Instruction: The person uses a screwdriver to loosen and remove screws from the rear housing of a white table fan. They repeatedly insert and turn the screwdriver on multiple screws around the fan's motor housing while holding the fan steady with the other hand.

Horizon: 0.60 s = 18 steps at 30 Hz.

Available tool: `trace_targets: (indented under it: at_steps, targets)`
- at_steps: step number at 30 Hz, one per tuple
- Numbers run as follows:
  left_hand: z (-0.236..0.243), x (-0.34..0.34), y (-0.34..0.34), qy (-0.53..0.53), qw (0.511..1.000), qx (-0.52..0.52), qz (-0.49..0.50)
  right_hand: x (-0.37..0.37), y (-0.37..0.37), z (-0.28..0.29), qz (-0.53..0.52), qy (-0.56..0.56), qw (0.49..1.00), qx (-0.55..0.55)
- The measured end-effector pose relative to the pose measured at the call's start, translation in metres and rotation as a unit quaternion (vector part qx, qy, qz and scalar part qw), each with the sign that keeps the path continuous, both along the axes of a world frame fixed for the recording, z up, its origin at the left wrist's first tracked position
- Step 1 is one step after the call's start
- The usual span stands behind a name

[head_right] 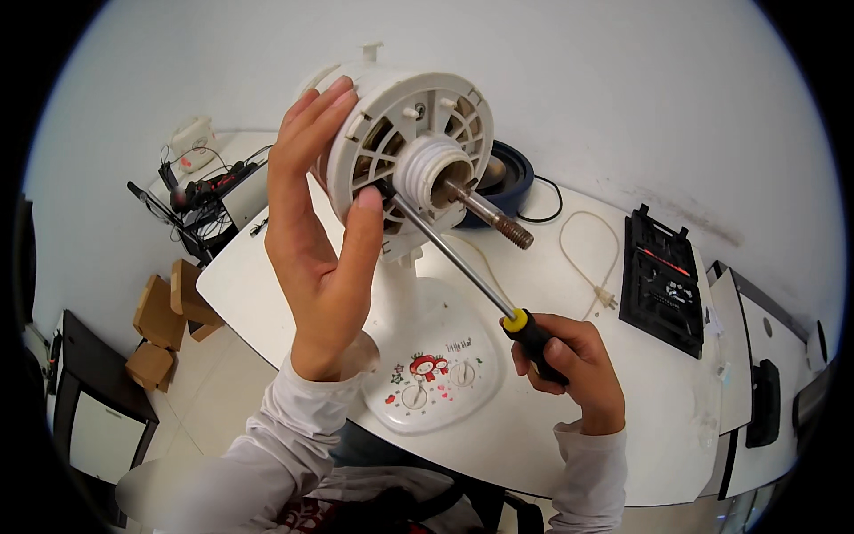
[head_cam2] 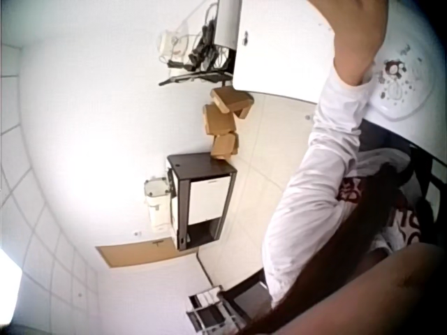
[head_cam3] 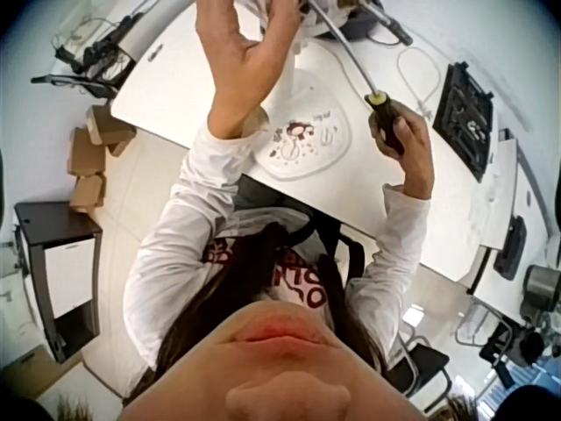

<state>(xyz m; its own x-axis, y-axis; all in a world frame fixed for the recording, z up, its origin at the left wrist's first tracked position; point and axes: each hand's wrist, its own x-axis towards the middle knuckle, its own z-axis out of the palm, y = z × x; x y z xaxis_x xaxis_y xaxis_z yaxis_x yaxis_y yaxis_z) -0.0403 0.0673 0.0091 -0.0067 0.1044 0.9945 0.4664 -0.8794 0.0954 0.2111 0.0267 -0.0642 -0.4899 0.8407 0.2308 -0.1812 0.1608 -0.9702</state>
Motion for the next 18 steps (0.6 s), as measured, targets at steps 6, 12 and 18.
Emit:
trace_targets:
  at_steps: [6, 12, 18]
  targets:
    - [-0.001, -0.004, 0.004, 0.023, 1.0, 0.013, 0.011, 0.007, 0.006, -0.006, 0.017, -0.002, 1.0, -0.002]
    - [-0.001, -0.006, 0.004, 0.027, 0.999, 0.021, 0.018, 0.005, -0.026, 0.025, -0.175, -0.137, 0.967, 0.128]
    - [0.002, -0.005, 0.0, 0.033, 0.999, 0.005, 0.004, 0.006, -0.065, 0.101, -0.313, -0.376, 0.782, 0.386]
